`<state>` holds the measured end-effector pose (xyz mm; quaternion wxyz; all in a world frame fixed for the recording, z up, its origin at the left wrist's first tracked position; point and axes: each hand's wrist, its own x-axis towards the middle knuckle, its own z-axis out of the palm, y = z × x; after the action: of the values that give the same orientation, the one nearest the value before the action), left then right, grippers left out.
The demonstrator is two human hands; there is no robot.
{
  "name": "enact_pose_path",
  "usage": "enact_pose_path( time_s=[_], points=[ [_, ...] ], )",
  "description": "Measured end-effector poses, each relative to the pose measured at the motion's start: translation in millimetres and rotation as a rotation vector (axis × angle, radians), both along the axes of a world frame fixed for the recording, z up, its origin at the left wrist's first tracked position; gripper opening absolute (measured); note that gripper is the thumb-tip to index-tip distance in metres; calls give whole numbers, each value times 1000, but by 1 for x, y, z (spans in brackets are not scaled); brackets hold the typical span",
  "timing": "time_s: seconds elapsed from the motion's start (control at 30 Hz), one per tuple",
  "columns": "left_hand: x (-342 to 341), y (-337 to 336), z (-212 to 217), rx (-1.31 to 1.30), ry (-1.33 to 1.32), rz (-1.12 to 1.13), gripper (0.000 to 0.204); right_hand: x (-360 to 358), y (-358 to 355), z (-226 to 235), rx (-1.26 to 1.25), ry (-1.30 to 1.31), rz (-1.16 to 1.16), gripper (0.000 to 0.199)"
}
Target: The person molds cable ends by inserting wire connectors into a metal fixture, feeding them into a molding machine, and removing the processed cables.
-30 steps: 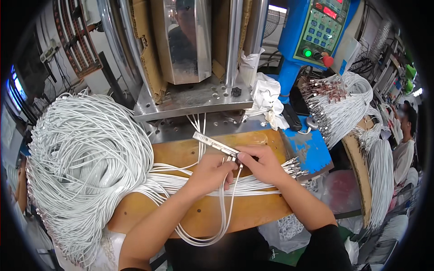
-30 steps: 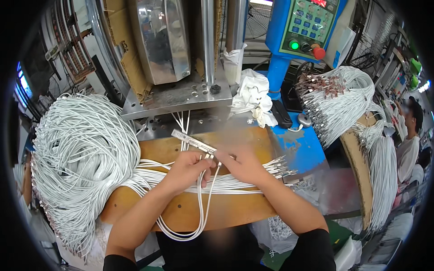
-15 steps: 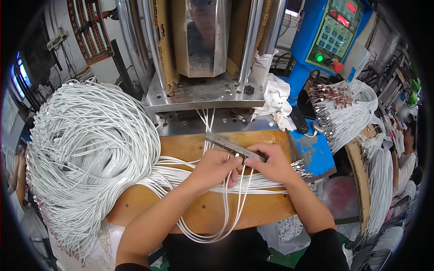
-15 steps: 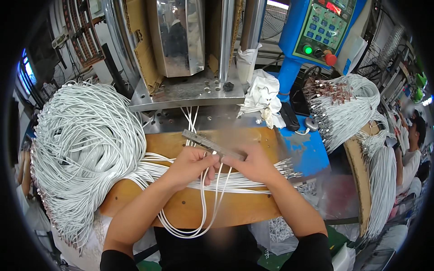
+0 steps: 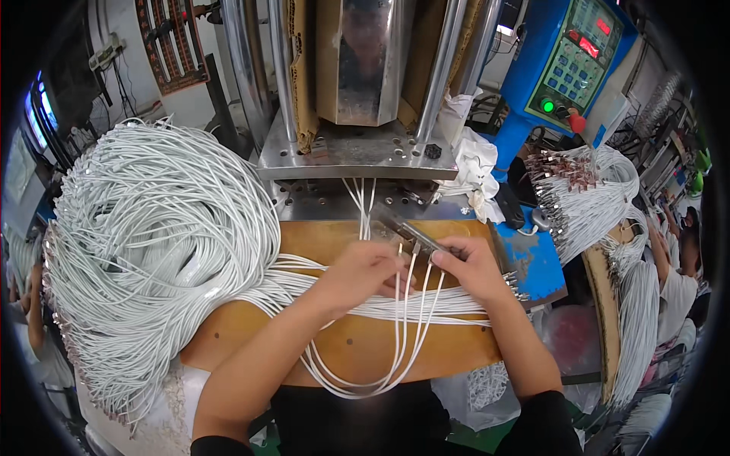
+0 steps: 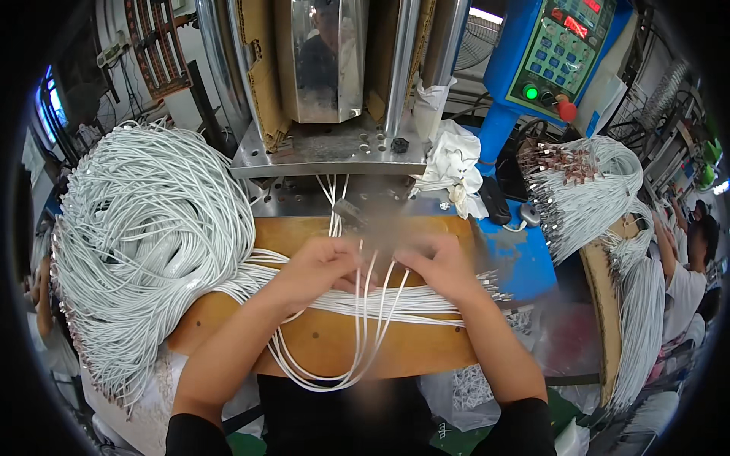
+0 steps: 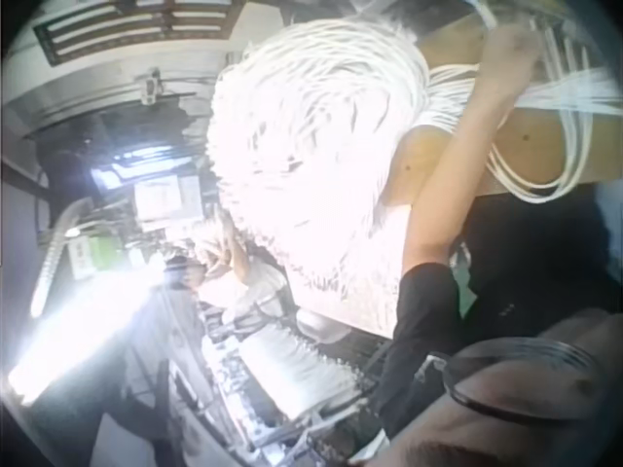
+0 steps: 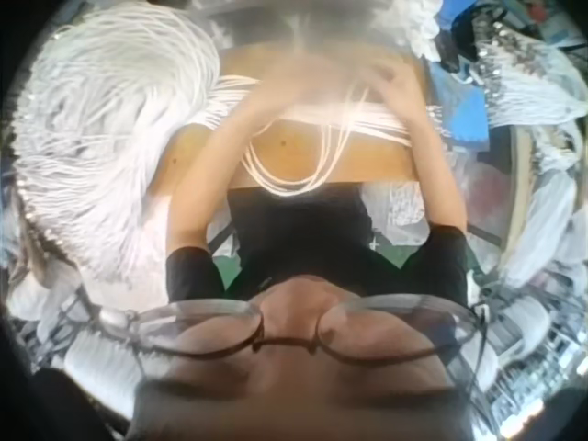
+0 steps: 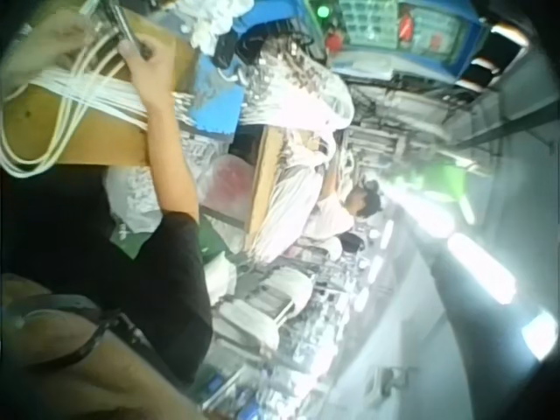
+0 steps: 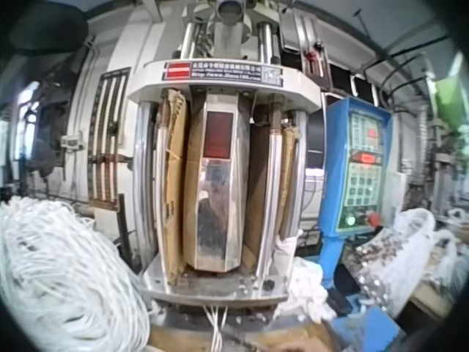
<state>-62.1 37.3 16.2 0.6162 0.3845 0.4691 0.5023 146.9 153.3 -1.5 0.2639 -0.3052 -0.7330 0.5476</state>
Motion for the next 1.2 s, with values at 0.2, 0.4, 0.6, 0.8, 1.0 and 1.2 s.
enact_pose_path(
  time_s=[0.2,0.4,0.6,0.8,1.0,1.2],
  points=[
    [-4,0,1,-6,119,130,19,3,-1,4,-31,-22,9,22],
    [-1,0,-4,-40,95,172,17,-1,-11,16,370,-53,75,26],
    [-2,7,-16,246,462,295,23,4,-1,13,308,-75,-16,20],
    [-37,21,-16,297,384,504,39,5,3,16,475,-242,-28,13],
    [-69,62,-10,44,62,355,42,-9,22,32,748,-276,36,22],
    [-79,66,-26,49,-387,205,18,-64,119,16,953,-467,-67,32]
  ],
)
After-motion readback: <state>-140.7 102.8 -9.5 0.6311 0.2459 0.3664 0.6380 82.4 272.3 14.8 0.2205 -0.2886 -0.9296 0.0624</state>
